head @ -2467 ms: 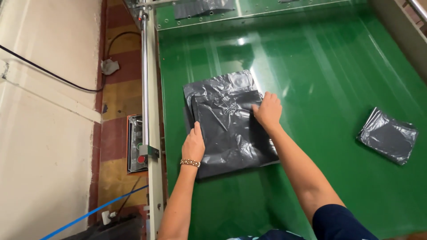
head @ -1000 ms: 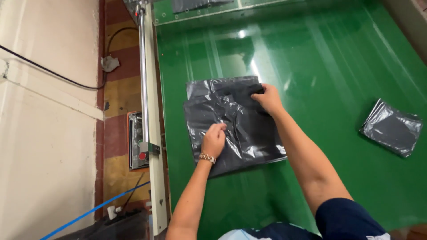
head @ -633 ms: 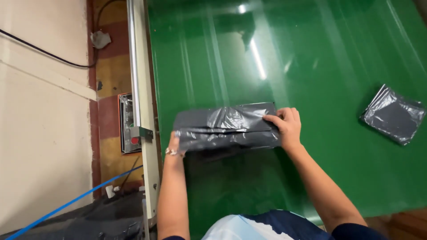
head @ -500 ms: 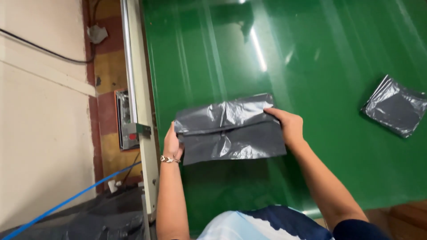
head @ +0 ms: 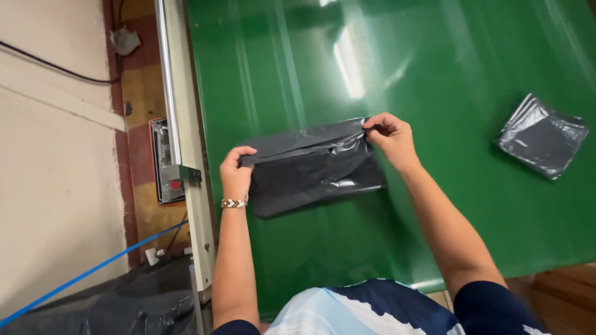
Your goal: Folding plastic bags from a conveyor belt and stacking them into a storage crate.
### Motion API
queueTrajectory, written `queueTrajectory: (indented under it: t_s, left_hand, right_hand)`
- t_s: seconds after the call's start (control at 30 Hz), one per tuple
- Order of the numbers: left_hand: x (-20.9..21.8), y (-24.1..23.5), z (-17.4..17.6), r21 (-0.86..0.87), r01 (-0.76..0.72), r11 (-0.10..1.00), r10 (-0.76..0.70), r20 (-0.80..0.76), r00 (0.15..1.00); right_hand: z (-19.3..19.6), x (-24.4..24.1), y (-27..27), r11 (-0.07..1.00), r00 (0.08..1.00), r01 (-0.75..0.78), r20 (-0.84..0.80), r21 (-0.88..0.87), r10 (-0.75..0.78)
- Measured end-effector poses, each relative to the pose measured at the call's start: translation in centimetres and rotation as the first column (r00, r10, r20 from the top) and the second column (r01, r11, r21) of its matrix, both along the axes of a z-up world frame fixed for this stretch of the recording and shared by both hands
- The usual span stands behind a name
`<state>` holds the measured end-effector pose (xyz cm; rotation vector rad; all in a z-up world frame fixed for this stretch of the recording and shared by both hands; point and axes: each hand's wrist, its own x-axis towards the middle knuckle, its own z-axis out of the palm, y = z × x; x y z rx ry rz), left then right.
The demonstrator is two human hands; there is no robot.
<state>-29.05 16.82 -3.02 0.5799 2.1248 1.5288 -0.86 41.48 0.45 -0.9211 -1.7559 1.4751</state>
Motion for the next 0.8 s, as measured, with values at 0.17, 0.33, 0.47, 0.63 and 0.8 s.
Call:
queueTrajectory:
  t_s: [0.17,0.33,0.47,0.63,0.8]
  left_hand:
    - [3.9,-3.5,0.3,-0.018,0.064,0.998,-0.066,-0.422,0.904]
    - [11.2,-10.1,-2.4,-0.366,0.055,0.929,-0.305,-0.674,0.673]
    - [13.5,-10.6,1.0,-0.446,-0.164,0.880,-0.390,-0.876,0.284]
    - [12.8,-10.3,2.8,-0.468,-0.179,0.865,-0.485,-0.872,-0.063]
    - [15.1,-13.3,3.2,-0.607,0.510,0.609,-0.596,-0.775,-0.212]
  right_hand:
    - [0.2,5.9,-3.2,0.847,0.984,-0.033,0.167,0.531,-0.067]
    - [0.2,21.0,0.2,0.568,0.815,-0.192,0.452,0.800,-0.362]
    - [-2.3,31.0,5.0,0.590,0.393,-0.308,0.664,0.747,-0.636]
    - [-4.2,34.9,8.1,0.513,0.074,-0.601,0.683,0.612,-0.727]
    - [-1.5,38.4,5.4,0.852,0.007,-0.255,0.881,0.458,-0.472]
